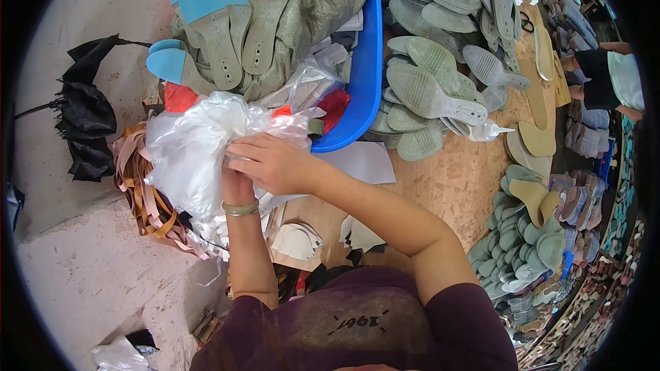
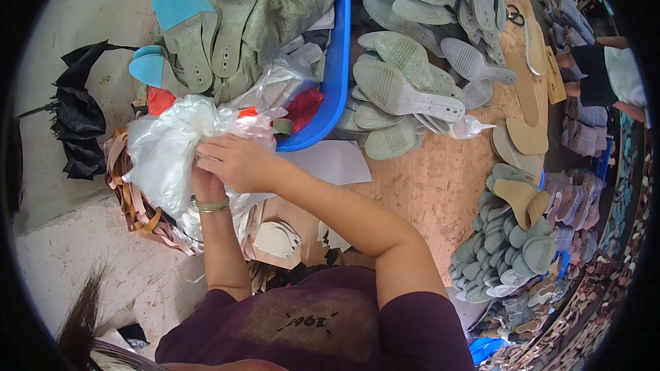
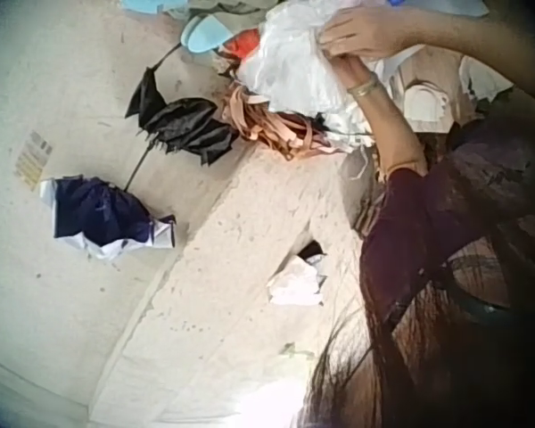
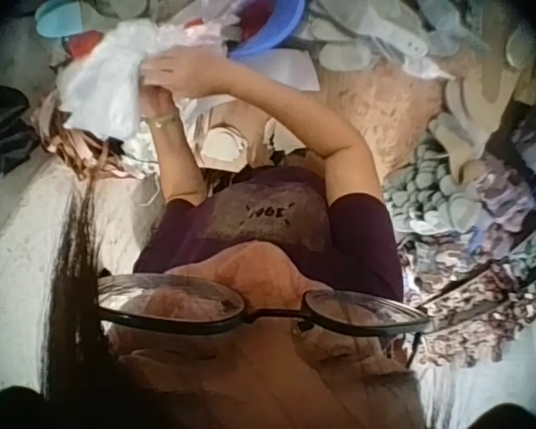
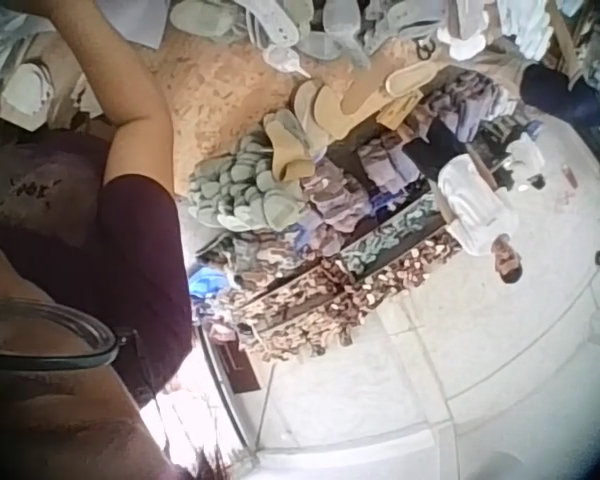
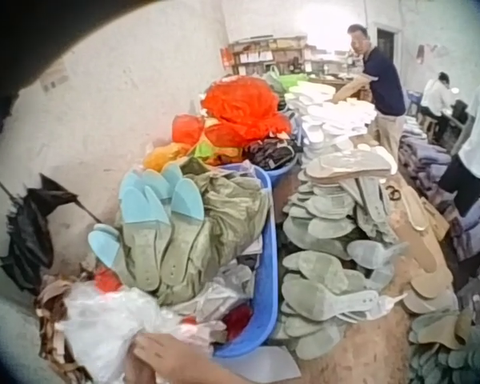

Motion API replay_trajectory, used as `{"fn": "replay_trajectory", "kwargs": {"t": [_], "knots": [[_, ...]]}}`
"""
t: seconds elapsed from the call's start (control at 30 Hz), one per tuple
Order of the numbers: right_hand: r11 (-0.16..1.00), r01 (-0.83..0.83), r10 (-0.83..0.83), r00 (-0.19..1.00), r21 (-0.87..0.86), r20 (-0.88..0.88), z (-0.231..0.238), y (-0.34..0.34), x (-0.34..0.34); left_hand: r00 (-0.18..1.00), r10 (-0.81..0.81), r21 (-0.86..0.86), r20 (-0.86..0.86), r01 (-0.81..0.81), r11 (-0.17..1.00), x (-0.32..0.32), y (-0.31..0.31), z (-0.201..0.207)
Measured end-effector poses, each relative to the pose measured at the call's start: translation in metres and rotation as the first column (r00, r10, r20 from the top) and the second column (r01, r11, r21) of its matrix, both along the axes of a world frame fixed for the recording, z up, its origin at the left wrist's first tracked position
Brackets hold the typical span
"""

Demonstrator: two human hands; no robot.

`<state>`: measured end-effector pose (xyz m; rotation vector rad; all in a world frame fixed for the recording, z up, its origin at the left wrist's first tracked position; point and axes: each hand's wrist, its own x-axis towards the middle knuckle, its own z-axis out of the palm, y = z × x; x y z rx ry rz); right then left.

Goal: Organizing and inspecting shoe soles and components on a workbench.

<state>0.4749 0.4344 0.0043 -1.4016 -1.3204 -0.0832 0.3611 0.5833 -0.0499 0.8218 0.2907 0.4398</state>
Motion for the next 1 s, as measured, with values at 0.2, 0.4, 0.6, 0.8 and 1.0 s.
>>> {"fn": "replay_trajectory", "kwargs": {"t": [0.2, 0.4, 0.6, 0.8, 1.0], "knots": [[0.944, 0.325, -0.329, 0.936, -0.049, -0.122, -0.014, -0.046, 0.021, 0.931, 0.285, -0.086, -0.229, -0.311, 0.947, 0.003, -0.003, 0.017], [0.798, 0.296, -0.409, 0.906, -0.525, -0.112, -0.037, -0.057, 0.031, 0.886, 0.376, -0.075, -0.272, -0.409, 0.910, -0.007, 0.009, 0.020], [0.710, 0.356, -0.451, 0.892, -0.608, -0.005, -0.050, -0.081, 0.056, 0.881, 0.334, 0.156, -0.336, -0.298, 0.942, -0.020, 0.015, 0.022], [0.668, 0.392, -0.458, 0.886, -0.633, 0.065, -0.048, -0.083, 0.058, 0.865, 0.333, 0.181, -0.375, -0.284, 0.942, -0.022, 0.013, 0.023], [0.729, 0.354, -0.405, 0.913, -0.586, 0.048, -0.048, -0.088, 0.053, 0.732, 0.555, 0.262, -0.395, -0.488, 0.832, -0.026, 0.027, -0.024]]}}
